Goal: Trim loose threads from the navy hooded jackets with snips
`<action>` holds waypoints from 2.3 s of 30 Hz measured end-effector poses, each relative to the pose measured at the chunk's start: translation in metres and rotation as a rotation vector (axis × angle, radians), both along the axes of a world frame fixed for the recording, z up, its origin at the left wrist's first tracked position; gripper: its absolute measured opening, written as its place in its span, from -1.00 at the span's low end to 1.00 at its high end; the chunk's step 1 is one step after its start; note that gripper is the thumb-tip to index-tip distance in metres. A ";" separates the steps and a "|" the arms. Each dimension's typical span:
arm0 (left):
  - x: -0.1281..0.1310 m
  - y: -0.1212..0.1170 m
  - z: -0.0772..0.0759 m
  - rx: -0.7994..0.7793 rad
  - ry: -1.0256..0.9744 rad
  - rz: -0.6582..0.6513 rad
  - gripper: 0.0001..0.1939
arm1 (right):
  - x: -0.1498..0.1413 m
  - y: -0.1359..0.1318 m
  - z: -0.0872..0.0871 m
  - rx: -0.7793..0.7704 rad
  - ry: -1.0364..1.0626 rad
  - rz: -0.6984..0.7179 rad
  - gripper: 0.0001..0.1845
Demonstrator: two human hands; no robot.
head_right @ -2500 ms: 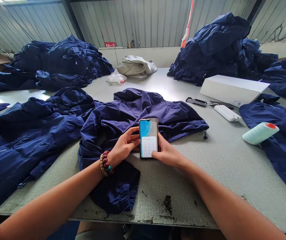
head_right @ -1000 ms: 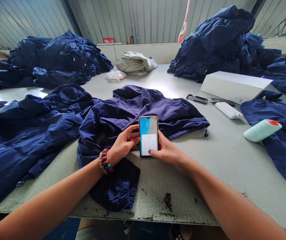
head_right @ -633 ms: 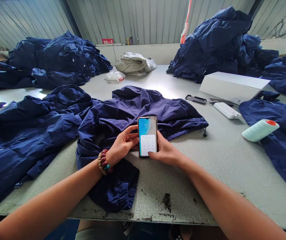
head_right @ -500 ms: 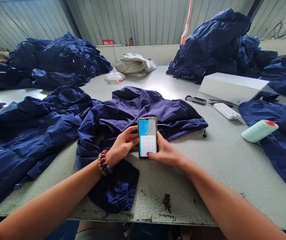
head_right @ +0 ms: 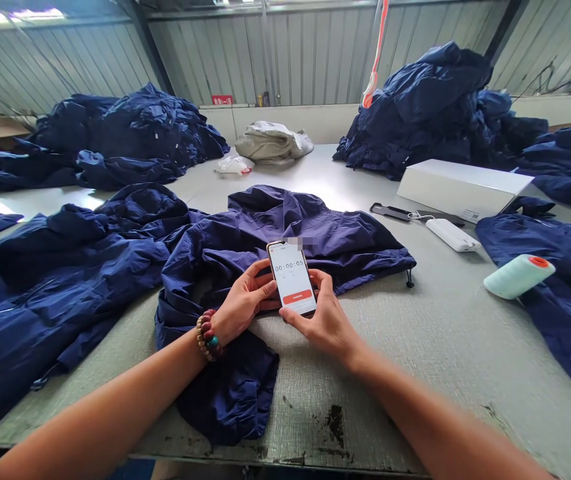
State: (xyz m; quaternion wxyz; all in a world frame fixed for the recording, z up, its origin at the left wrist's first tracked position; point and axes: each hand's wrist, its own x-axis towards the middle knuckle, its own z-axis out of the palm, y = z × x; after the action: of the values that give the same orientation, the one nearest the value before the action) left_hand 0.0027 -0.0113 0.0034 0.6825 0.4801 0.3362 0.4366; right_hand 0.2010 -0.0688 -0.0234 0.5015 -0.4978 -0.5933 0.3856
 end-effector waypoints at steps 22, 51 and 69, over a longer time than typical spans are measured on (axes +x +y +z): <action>0.000 0.010 -0.004 0.208 0.189 0.007 -0.44 | 0.022 0.021 0.009 0.134 -0.232 -0.290 -0.06; -0.008 0.027 -0.018 0.463 0.484 0.040 -0.62 | 0.288 0.077 -0.001 -0.476 -0.965 -0.827 -0.34; -0.114 -0.062 0.002 0.934 1.394 0.028 -0.40 | 0.181 -0.070 -0.026 0.142 -1.129 -0.291 -0.58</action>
State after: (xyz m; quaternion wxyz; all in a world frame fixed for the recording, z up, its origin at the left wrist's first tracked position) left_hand -0.1111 -0.0735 0.0055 0.0437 0.8691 0.4716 0.1425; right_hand 0.3822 -0.1383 -0.0492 0.1879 -0.6676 -0.7185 -0.0529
